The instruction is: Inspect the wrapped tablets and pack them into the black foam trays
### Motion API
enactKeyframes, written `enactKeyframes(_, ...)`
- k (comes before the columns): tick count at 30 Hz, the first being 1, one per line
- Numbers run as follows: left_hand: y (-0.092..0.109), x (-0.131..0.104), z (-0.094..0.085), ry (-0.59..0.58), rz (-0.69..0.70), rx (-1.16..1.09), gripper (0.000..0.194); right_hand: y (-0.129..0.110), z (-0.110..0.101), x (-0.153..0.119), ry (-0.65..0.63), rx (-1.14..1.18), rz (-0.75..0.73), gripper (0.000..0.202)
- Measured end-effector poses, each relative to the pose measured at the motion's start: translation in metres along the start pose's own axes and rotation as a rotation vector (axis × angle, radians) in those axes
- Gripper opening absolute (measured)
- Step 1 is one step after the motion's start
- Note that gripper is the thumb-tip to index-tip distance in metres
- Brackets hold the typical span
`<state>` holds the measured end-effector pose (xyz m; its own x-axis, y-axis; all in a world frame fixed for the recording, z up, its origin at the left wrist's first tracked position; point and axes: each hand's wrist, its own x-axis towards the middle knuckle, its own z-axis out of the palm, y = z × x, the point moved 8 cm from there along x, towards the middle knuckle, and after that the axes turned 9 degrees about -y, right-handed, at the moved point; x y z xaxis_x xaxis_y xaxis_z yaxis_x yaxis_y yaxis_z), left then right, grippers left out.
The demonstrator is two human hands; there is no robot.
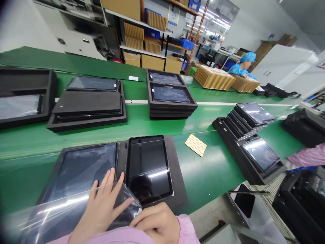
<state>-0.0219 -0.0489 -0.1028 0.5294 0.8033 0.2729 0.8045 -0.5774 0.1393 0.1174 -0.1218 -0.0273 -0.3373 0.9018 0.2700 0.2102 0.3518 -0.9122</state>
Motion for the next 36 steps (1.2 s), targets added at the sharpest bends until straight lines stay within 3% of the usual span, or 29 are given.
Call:
enactKeyframes(5, 0.004, 0.006, -0.010, -0.021, 0.032, 0.027, 0.063, -0.012, -0.031, -0.006, 0.247, 0.021, -0.005, 0.029)
enactKeyframes(8, 0.006, 0.010, -0.015, -0.079, 0.025, 0.016, 0.063, 0.005, -0.054, -0.023, 0.468, -0.111, 0.125, 0.028)
enactKeyframes(12, 0.002, 0.011, -0.016, -0.094, -0.016, -0.027, 0.060, 0.035, -0.074, -0.051, 0.797, -0.493, 0.357, 0.031)
enactKeyframes(15, 0.000, 0.012, -0.013, -0.113, -0.016, -0.062, 0.059, 0.059, -0.067, -0.048, 0.757, -0.659, 0.487, 0.052)
enactKeyframes(18, 0.000, 0.015, -0.011, -0.148, -0.068, -0.102, 0.060, 0.075, -0.060, -0.036, 0.683, -0.715, 0.563, 0.060)
enactKeyframes(27, 0.000, 0.027, -0.011, -0.245, -0.311, -0.424, 0.055, 0.070, -0.073, -0.025, 0.842, -0.439, 0.504, 0.053)
enactKeyframes(31, -0.011, 0.023, -0.015, -0.140, -0.436, -0.734, 0.055, 0.061, -0.067, -0.024, 0.868, -0.173, 0.465, 0.046)
enactKeyframes(34, -0.018, 0.019, -0.014, -0.053, -0.579, -1.127, 0.058, 0.058, -0.064, -0.025, 0.908, 0.015, 0.369, 0.043)
enactKeyframes(36, -0.015, 0.019, -0.011, -0.068, -0.637, -1.415, 0.061, 0.056, -0.066, -0.027, 0.940, 0.052, 0.284, 0.039)
